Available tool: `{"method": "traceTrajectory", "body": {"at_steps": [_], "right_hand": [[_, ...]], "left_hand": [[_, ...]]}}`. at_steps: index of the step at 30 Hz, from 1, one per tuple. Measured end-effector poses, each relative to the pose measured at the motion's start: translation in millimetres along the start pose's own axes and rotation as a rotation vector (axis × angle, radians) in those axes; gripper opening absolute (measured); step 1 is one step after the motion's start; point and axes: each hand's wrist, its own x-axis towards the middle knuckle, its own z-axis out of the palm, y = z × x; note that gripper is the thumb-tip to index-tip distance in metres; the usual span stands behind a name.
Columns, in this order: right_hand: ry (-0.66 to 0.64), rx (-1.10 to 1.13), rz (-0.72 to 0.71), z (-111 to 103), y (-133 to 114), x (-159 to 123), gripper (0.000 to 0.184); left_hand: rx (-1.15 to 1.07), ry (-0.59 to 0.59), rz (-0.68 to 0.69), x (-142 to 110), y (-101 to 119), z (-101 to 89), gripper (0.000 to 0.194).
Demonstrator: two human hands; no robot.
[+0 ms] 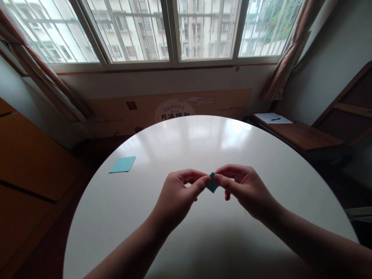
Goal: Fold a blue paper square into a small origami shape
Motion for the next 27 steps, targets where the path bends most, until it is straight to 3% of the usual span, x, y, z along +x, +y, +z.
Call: {"method": "traceTrajectory", "body": {"at_steps": [5,10,14,27], "right_hand": [[-0.004,-0.076,-0.017,2.1,-1.9,-1.4,0.016],[-0.016,-0.033,-0.024,0.2,-0.8,-1.3,0.029],[-0.035,-0.054,-0.001,1.8,-0.3,-1.4,0.027],[0.019,-0.017,-0.059,4.1,-1.4,-1.9,0.012]], "left_hand": [[0.032,0.036,0.084,-0.1,-0.8,1.2,0.021],[-0.231,0.097,0.010,2.8,-1.8,0.5,0.020],[-0.343,0.134,-0.043,4.4,-2.0,0.9,0.019],[-0.103,0.027,0.065,-0.3,-2.5,-0.5,0.019]]}}
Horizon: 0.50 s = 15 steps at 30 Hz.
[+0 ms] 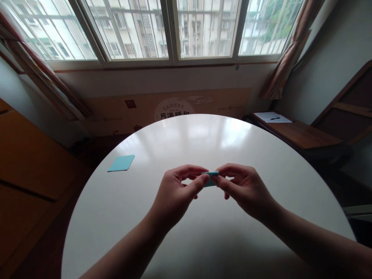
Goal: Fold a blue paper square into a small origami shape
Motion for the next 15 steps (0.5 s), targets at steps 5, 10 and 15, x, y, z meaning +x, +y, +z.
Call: {"method": "traceTrajectory", "body": {"at_steps": [5,10,15], "right_hand": [[0.028,-0.013,-0.019,1.7,0.3,0.0,0.018],[0.047,0.000,-0.063,2.5,-1.6,-0.4,0.014],[0.043,-0.017,-0.061,1.0,-1.6,-0.6,0.013]], "left_hand": [[0.044,0.019,0.019,-0.6,4.3,1.4,0.017],[0.072,0.016,0.008,-1.7,5.6,4.0,0.016],[0.073,-0.019,-0.031,-0.3,3.6,3.0,0.016]]}}
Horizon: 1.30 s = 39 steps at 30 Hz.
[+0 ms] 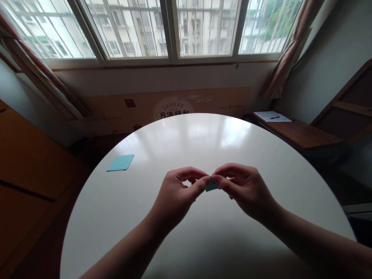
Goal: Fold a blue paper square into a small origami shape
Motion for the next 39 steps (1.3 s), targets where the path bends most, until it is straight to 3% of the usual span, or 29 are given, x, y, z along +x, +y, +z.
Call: {"method": "traceTrajectory", "body": {"at_steps": [5,7,14,25,32,39], "right_hand": [[-0.098,0.024,0.100,-0.2,3.6,1.0,0.025],[-0.118,0.032,0.091,0.3,3.2,1.2,0.021],[-0.010,0.080,-0.034,-3.1,-2.4,1.3,0.011],[-0.031,0.040,-0.061,1.8,-13.5,-6.5,0.011],[-0.015,0.039,-0.089,0.9,-17.1,-8.4,0.014],[-0.035,0.059,-0.003,2.1,-17.5,-8.1,0.007]], "left_hand": [[-0.369,0.071,-0.144,2.7,-2.0,0.8,0.020],[-0.429,0.072,-0.179,2.2,-2.5,2.0,0.022],[-0.156,-0.051,-0.064,-1.8,-4.0,4.2,0.022],[-0.118,0.045,0.076,-6.1,5.7,3.3,0.012],[-0.139,0.035,0.058,-8.4,9.0,4.0,0.008],[-0.111,0.038,-0.009,-8.8,7.1,4.8,0.014]]}}
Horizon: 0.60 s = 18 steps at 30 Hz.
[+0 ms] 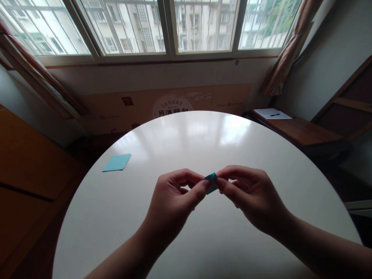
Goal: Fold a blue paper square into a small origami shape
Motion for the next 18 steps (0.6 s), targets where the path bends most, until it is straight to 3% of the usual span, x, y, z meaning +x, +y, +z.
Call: {"method": "traceTrajectory", "body": {"at_steps": [9,18], "right_hand": [[-0.001,0.067,0.152,-6.0,11.3,7.7,0.021],[-0.013,0.204,0.303,-5.3,18.5,11.7,0.028]], "left_hand": [[-0.036,0.020,-0.126,8.1,-6.0,-6.0,0.023],[-0.006,-0.063,-0.176,11.7,-6.1,-6.1,0.021]]}}
